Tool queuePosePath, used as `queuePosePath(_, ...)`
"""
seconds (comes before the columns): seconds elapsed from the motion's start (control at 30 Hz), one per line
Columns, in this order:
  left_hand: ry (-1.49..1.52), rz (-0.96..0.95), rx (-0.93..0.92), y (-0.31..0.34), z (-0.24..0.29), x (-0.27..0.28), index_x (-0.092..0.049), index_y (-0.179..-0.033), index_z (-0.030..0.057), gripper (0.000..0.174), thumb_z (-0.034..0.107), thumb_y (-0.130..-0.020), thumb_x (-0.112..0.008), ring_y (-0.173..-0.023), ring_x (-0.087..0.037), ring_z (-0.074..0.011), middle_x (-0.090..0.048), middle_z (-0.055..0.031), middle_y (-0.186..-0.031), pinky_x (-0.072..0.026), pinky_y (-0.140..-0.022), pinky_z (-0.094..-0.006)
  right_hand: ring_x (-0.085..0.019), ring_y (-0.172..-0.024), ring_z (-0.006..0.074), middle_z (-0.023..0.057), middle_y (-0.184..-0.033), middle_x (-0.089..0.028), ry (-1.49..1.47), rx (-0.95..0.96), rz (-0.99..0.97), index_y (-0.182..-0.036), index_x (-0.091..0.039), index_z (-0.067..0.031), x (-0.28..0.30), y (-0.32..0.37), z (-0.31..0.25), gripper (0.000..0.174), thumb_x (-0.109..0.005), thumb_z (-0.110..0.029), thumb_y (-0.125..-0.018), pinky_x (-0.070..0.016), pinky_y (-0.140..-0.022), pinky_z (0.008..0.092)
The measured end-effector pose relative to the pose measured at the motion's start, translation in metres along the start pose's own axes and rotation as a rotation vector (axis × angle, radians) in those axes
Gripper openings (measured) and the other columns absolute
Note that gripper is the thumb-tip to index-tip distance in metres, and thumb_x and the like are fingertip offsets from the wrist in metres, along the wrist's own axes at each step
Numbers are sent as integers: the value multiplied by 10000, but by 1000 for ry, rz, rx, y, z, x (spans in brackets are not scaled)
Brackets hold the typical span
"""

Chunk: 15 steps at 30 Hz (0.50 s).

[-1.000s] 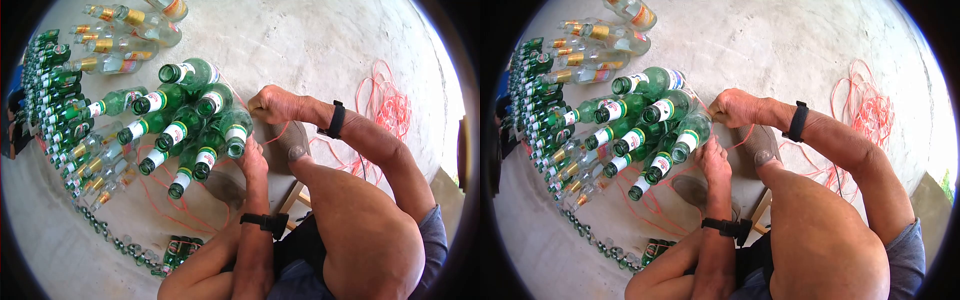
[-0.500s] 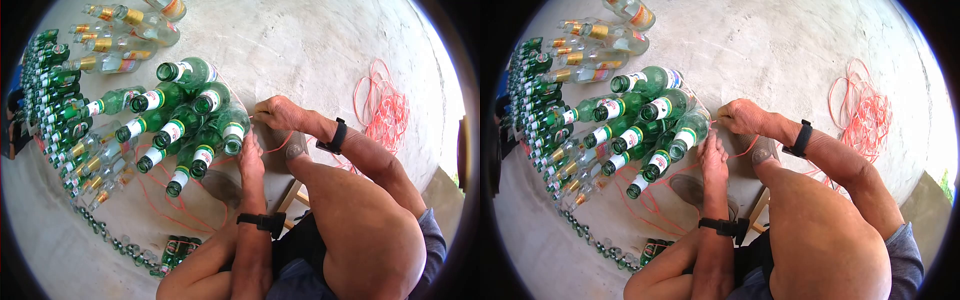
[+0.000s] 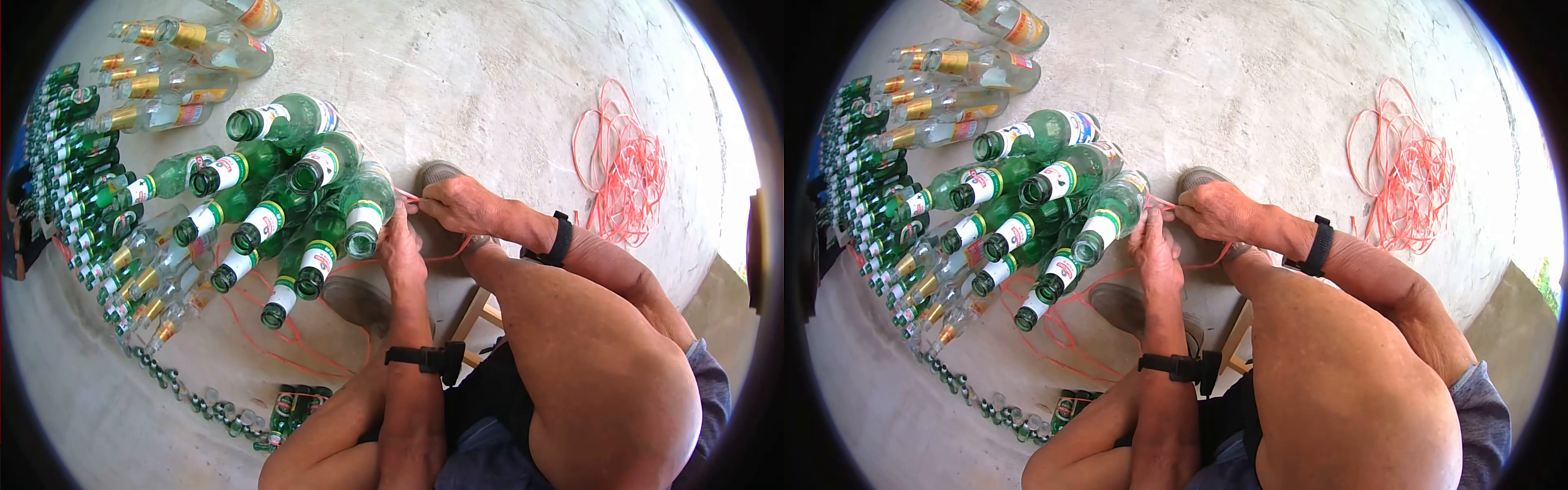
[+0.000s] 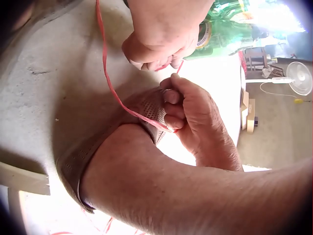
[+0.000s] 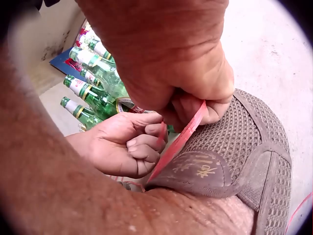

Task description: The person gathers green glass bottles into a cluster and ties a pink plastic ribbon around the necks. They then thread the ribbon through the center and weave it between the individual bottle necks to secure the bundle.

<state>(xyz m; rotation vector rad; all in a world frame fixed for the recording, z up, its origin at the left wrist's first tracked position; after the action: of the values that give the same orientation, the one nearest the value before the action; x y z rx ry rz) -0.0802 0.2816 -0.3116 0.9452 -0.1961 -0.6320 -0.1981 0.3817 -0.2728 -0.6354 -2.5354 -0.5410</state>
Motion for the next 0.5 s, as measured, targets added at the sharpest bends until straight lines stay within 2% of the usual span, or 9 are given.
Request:
queuePosePath(0.1,16,26,-2,2,-3,1,-688,-1152,67,224,273,-1066,-708,-504,-345,-23,-729,-50,-991,-246,-437,-247,-721,-767,416,218,-807,-704,-15,23,-30,-879,-720,16,-1,4,-6,249,-616,-185,-984,-598,-717,494)
queuePosePath(0.23,104,-55,26,9,7,-15,-675,-1139,45,223,261,-1092,-644,-491,-351,-33,-774,-125,-1130,-251,-420,-253,-728,-760,421,230,-800,-715,-10,19,-145,-891,-733,22,-9,4,-7,277,-601,-196,-998,-600,-698,494)
queuePosePath(0.37,206,-152,81,6,4,-22,-649,-1165,50,218,256,-1113,-600,-547,-405,-55,-712,-66,-974,-314,-475,-263,-708,-713,405,223,-780,-696,-64,-19,-215,-944,-706,30,-18,3,7,263,-606,-198,-1030,-581,-686,474)
queuePosePath(0.47,294,-232,97,-5,-9,-19,-623,-1156,66,188,248,-1116,-597,-627,-452,-77,-621,-20,-885,-370,-565,-271,-736,-719,350,169,-816,-739,-283,-345,-391,-1017,-723,12,-11,4,9,270,-616,-234,-1042,-598,-688,437)
queuePosePath(0.5,328,-236,97,-3,-7,-24,-616,-1147,76,176,248,-1117,-598,-654,-462,-85,-589,-6,-861,-381,-596,-275,-742,-735,332,156,-831,-747,-336,-390,-368,-1037,-727,4,-2,1,6,258,-623,-232,-1041,-603,-702,428)
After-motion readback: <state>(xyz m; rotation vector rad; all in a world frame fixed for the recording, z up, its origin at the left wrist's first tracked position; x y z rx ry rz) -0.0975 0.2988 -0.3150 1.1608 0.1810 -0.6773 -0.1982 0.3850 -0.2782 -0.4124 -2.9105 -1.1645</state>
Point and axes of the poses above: each hand's wrist, its own y-axis away from the middle knuckle, its own x-axis out of the back of the hand, z = x × y, the point moved 9 cm from there along -y, towards the middle knuckle
